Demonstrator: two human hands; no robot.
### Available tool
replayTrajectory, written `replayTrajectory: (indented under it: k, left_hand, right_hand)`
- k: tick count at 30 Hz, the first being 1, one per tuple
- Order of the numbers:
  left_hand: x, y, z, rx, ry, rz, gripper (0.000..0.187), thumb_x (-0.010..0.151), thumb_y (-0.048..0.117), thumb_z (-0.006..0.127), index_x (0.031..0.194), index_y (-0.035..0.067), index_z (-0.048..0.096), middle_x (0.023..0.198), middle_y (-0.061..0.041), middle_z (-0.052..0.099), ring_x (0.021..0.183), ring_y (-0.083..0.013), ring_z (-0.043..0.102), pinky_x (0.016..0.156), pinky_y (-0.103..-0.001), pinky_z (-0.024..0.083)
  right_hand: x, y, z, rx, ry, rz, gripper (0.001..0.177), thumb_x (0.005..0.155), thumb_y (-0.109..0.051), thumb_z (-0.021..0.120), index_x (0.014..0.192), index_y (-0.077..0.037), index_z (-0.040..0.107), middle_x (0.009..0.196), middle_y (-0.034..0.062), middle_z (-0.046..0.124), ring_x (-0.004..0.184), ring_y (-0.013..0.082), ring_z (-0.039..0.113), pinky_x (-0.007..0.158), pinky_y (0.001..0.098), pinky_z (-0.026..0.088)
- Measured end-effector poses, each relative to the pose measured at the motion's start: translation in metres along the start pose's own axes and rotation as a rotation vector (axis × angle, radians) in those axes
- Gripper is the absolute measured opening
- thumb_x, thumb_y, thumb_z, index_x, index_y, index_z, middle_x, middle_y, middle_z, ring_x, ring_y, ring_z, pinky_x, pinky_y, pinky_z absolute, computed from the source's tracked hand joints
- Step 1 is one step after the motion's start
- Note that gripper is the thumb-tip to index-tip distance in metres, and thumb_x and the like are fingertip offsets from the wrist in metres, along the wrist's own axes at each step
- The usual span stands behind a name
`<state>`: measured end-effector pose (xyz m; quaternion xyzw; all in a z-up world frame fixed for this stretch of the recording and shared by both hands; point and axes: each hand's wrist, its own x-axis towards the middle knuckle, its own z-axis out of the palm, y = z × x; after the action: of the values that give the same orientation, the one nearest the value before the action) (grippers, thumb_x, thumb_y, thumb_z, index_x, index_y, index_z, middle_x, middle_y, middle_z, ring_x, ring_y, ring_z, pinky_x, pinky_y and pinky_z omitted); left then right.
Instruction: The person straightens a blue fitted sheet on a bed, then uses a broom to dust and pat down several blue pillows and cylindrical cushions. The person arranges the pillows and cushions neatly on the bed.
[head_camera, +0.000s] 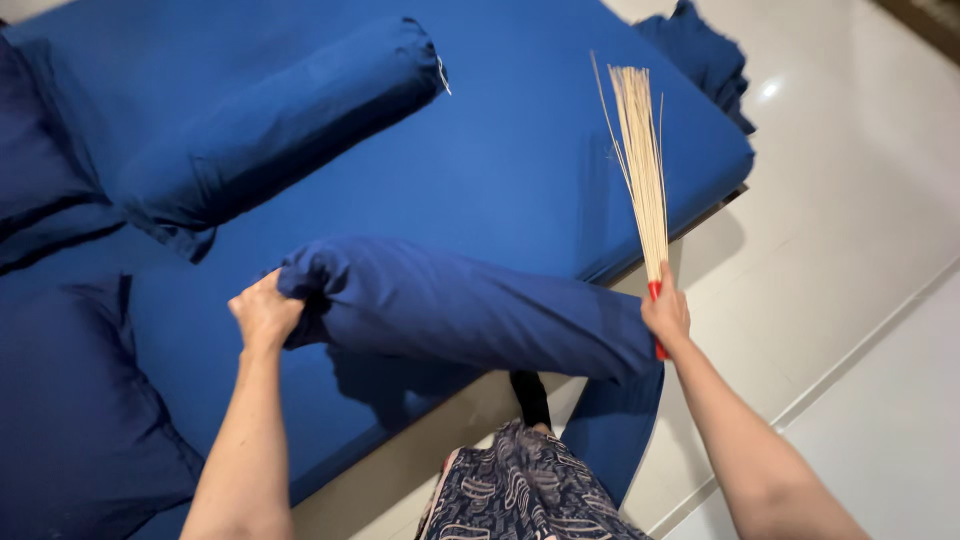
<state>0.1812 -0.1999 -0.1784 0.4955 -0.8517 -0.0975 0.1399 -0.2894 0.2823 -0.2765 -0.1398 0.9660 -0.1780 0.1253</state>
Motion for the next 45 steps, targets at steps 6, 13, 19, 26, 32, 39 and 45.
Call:
replayTrajectory:
  k: [6, 13, 19, 26, 32, 39, 45]
  left_hand:
    - [0.008, -0.035, 0.035, 0.126, -0.068, -0.099, 0.030, 0.096, 0.040, 0.068, 0.114, 0.018, 0.076, 0.100, -0.014, 0.076, 0.103, -0.0369, 0.068, 0.099, -0.052, 0.040]
    - [-0.013, -0.074, 0.062, 0.268, -0.204, -0.224, 0.033, 0.086, 0.028, 0.069, 0.117, 0.018, 0.074, 0.112, -0.008, 0.075, 0.110, -0.0329, 0.064, 0.102, -0.058, 0.034]
    - [-0.048, -0.131, 0.095, 0.369, -0.266, -0.347, 0.065, 0.067, 0.021, 0.082, 0.129, 0.017, 0.064, 0.126, -0.007, 0.065, 0.123, -0.0332, 0.058, 0.105, -0.064, 0.031]
    - [-0.109, -0.168, 0.102, 0.495, -0.359, -0.458, 0.060, 0.090, 0.035, 0.070, 0.147, 0.026, 0.058, 0.137, -0.003, 0.062, 0.127, -0.0313, 0.057, 0.106, -0.079, 0.026]
    - [-0.178, -0.188, 0.080, 0.422, -0.305, -0.712, 0.067, 0.085, 0.037, 0.071, 0.149, 0.028, 0.054, 0.143, -0.001, 0.058, 0.132, -0.0336, 0.052, 0.108, -0.085, 0.015]
    - [-0.160, -0.175, 0.038, 0.297, -0.071, -0.796, 0.111, 0.056, 0.030, 0.083, 0.156, 0.027, 0.034, 0.165, -0.010, 0.024, 0.149, -0.0370, 0.017, 0.096, -0.089, 0.006]
    - [-0.090, 0.009, 0.062, 0.253, -0.291, -0.192, 0.063, 0.080, 0.040, 0.076, 0.138, 0.026, 0.056, 0.152, -0.007, 0.047, 0.143, -0.0354, 0.039, 0.102, -0.074, 0.035]
  right_hand:
    - [0.124, -0.017, 0.027, -0.028, -0.025, -0.079, 0.091, 0.094, -0.030, 0.067, 0.170, -0.025, 0.018, 0.123, 0.0349, 0.062, 0.115, 0.0526, 0.061, 0.099, 0.0566, 0.050]
    - [0.122, 0.040, 0.047, 0.205, 0.036, 0.189, 0.097, 0.095, -0.072, 0.061, 0.168, -0.019, 0.027, 0.170, 0.0240, 0.029, 0.161, 0.0449, 0.019, 0.131, 0.0550, 0.015]
    - [0.007, 0.131, 0.080, 0.711, -0.733, 0.975, 0.109, 0.089, -0.088, 0.042, 0.165, -0.012, 0.025, 0.168, 0.0155, 0.024, 0.154, 0.0343, 0.022, 0.116, 0.0682, 0.019]
    - [0.064, 0.094, 0.074, 0.564, -0.007, 0.252, 0.056, 0.108, -0.045, 0.064, 0.107, 0.010, 0.068, 0.097, 0.0189, 0.069, 0.087, 0.0218, 0.059, 0.075, 0.0385, 0.050]
    - [0.122, 0.008, 0.040, 0.866, 0.047, -0.017, 0.051, 0.115, -0.041, 0.053, 0.082, -0.002, 0.063, 0.073, -0.0049, 0.052, 0.066, 0.0056, 0.042, 0.056, 0.0310, 0.039]
    - [0.129, -0.091, 0.078, 0.581, -0.121, -0.132, 0.064, 0.117, -0.044, 0.052, 0.075, 0.006, 0.049, 0.065, 0.0017, 0.044, 0.064, 0.0169, 0.037, 0.060, 0.0385, 0.033]
    - [0.104, -0.105, 0.105, 0.609, -0.157, -0.131, 0.048, 0.112, -0.045, 0.055, 0.098, 0.000, 0.064, 0.089, 0.0071, 0.060, 0.084, 0.0177, 0.049, 0.076, 0.0396, 0.045]
